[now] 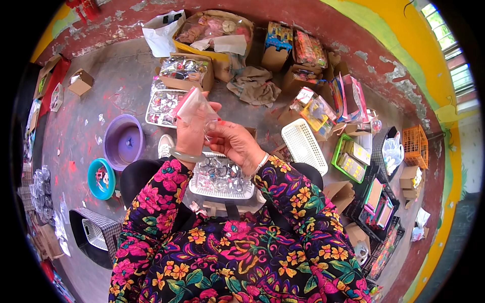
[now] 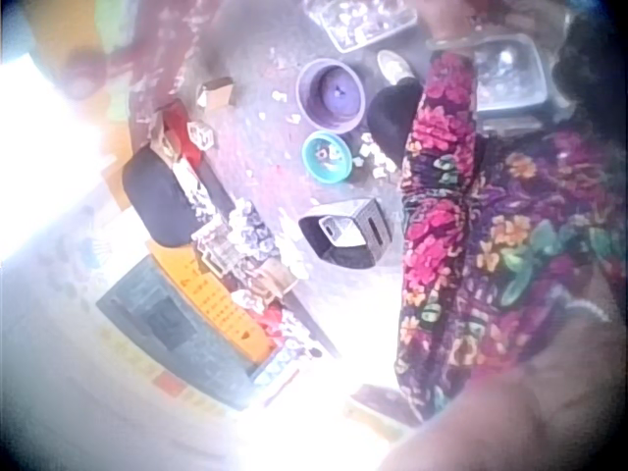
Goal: The person sits on the floor and packs small jewelry items into clear plastic bags. They pick up items from a white basket, place them into bags, and seal them. The person handles multiple small items one by one, organizing them into packaging.
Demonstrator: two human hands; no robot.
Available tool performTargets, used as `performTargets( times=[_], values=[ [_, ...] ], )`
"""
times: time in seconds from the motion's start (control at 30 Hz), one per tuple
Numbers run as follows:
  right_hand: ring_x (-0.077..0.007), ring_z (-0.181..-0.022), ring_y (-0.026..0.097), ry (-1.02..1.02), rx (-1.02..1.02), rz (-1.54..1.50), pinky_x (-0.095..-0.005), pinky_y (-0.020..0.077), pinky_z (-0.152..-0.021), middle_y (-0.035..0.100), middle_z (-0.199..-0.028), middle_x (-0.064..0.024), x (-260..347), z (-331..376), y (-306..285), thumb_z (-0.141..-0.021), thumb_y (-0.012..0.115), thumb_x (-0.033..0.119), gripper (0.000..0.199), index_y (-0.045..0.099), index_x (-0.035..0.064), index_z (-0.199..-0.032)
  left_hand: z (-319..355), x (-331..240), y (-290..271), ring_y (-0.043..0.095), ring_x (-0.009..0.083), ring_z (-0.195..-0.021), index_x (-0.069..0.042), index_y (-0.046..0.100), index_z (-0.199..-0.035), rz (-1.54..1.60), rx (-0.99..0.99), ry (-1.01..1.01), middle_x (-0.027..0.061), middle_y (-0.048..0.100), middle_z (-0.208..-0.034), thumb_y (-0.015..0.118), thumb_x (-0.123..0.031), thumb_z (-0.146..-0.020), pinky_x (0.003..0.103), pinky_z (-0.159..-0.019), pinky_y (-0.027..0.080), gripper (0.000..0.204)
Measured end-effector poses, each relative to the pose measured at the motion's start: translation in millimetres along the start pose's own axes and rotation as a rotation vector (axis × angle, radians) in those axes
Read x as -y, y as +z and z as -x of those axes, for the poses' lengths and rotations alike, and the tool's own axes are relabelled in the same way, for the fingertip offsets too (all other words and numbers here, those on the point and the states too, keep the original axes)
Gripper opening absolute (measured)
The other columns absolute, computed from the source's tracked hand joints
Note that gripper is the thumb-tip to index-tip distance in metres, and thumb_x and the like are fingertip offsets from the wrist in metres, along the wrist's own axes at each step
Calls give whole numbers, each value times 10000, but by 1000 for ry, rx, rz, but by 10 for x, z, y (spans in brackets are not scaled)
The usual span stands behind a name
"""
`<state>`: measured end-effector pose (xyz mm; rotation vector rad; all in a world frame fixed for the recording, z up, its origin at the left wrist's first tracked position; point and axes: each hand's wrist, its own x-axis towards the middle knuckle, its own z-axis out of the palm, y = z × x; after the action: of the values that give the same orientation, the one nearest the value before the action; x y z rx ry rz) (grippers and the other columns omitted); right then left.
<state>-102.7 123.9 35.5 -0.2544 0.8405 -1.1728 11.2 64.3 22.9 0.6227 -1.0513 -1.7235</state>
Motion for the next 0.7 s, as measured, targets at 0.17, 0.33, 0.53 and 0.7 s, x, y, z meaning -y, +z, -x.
performTargets(
  times=[0.17,0.33,0.53,0.7],
  values=[
    [-117,-684,581,-113,103,-13,-148,446,-570,608,-855,-68,-64,-83,-200,-834,604,115,174,563,-1,-957,19,64,38,573,110,-798,-44,454,-1215,-71,101,81,93,585,-990,503,-249,-911,219,-654,482,370],
    [-107,-729,603,-140,26,-3,-164,477,-600,620,-867,-71,-11,-31,-67,-845,586,113,198,572,0,-1007,31,-79,105,584,121,-798,-36,459,-1203,91,46,16,102,587,-979,501,-263,-911,219,-657,485,372],
    [-114,-747,620,-126,33,7,-170,486,-587,636,-867,-67,4,-15,-36,-844,592,134,221,585,-1,-1019,17,-45,55,589,160,-832,-36,442,-1201,80,36,-89,125,589,-942,496,-241,-911,244,-631,506,358],
    [-122,-679,618,-112,-31,114,-168,436,-492,635,-825,-87,26,4,-37,-832,596,97,230,576,-28,-1024,-5,24,25,586,174,-836,-34,451,-1181,182,-36,-130,133,591,-940,501,-201,-906,253,-655,506,326]
  ],
)
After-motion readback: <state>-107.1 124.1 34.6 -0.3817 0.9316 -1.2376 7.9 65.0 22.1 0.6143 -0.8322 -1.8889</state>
